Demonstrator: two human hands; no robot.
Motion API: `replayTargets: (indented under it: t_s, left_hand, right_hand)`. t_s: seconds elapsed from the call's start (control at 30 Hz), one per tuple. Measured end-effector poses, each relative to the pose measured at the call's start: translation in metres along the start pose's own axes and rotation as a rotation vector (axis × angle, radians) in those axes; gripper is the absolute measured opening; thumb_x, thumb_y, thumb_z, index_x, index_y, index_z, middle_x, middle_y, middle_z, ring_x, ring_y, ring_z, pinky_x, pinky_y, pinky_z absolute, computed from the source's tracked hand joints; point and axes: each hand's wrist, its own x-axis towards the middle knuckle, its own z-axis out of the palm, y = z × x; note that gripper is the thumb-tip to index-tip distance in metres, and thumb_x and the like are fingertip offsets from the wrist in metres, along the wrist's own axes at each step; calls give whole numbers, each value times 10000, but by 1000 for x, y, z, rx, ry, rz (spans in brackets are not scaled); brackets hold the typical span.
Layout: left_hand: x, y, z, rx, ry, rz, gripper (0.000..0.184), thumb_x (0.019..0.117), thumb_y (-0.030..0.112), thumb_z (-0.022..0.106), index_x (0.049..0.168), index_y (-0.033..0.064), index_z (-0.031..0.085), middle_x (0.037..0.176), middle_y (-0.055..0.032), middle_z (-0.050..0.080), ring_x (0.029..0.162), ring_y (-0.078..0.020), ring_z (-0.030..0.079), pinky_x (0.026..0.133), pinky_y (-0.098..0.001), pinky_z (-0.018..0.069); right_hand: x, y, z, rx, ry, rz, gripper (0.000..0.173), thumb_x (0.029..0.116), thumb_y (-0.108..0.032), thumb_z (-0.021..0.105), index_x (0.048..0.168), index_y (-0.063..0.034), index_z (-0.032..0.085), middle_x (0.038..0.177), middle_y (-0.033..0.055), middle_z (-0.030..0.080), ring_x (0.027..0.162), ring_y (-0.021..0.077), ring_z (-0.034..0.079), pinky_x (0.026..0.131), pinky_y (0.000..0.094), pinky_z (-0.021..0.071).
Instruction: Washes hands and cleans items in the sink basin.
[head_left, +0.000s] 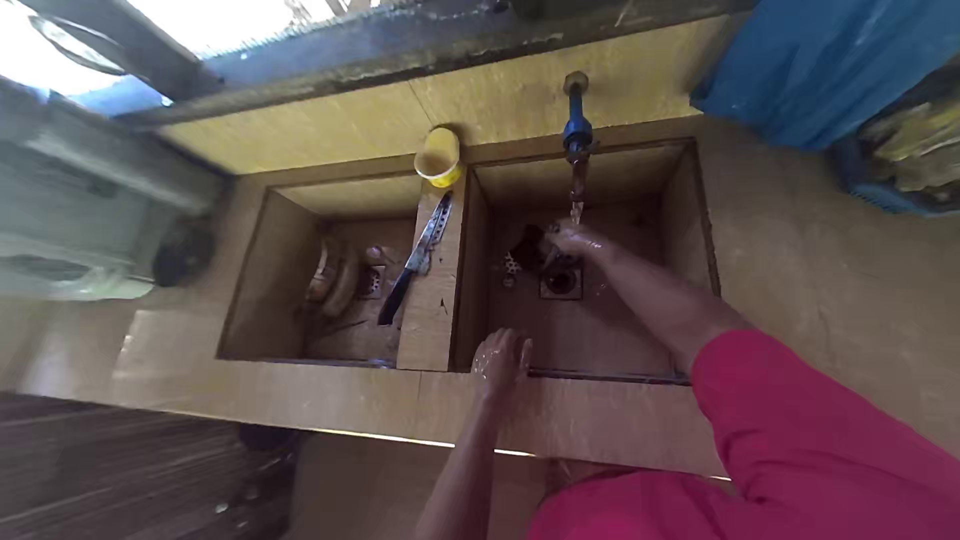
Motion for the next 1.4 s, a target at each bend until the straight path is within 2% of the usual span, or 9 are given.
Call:
replayTargets:
  t_s: [0.17,0.37,0.5,0.6,0.67,0.87,1.07,1.27,1.4]
  left_hand:
    - [-3,-1,3,4,40,37,344,1048,292,540,1242,59,704,1227,-155,702,1188,-318,654,1048,-507,491]
    - [-4,3,1,-3,42,26,341,1048,287,548,1252,59,700,1231,-158,702,1191,-330,651,1042,-529,487]
    - [-4,2,1,6,52,37,335,1042,269,556,1231,38,708,1228,-172,705,1179,-343,658,1038,-530,489]
    - [-2,4,2,25,37,24,344,1046,291,544,1257,70,701,1242,-146,703,1195,-323,651,1047,-510,486]
    - [-1,1,4,29,45,31,349,1042,293,544,1253,64,701,1225,-145,708,1175,-320,660,1036,-506,496]
    - [1,-4,5,54,16,31,379,1044,322,539,1260,52,695,1242,-154,701,1201,-326,649,1059,-509,483]
    - [-2,-7,11,29,114,90,341,1025,295,563,1192,45,725,1170,-150,727,1131,-330,681,1009,-514,515]
    - [-3,-4,10,30,110,84,343,1031,304,553,1205,62,723,1181,-145,722,1138,-322,677,1008,-511,512]
    - [-3,-5,10,18,118,103,349,1035,303,553,1210,49,718,1200,-146,718,1151,-329,672,1025,-512,502]
  right_hand:
    - [-54,-14,-44,577,-5,16,391,1101,-351,466,1311,-45,588,1147,135,649,981,209,650,861,418,561]
    - [-47,-12,-76,939,354,17,432,1104,-403,402,1298,-57,573,1070,114,652,928,210,663,809,429,582]
    - [-24,21,-83,247,302,6,607,995,-396,674,1420,10,526,1348,258,605,1261,371,593,1082,573,466]
    - [-12,58,-36,-297,98,113,774,803,-459,849,1415,-64,585,1379,274,594,1292,467,558,1037,709,441]
    - [-10,78,4,-463,53,173,1058,703,-485,889,1576,-146,397,1565,312,371,1420,537,376,1062,761,373]
    - [-1,53,16,-451,115,-91,409,967,-246,669,1344,-87,650,1385,238,600,1294,469,553,1013,702,463]
    - [33,98,-54,-906,300,-250,383,947,21,641,1323,-45,672,1609,265,362,1517,514,231,1179,784,136]
    - [8,123,-73,-701,330,117,429,1006,-139,623,1400,21,577,1503,337,445,1431,531,372,1145,675,330]
    - [4,92,-75,-502,76,255,462,965,-268,693,1344,-11,636,1384,268,600,1327,475,529,1077,708,397]
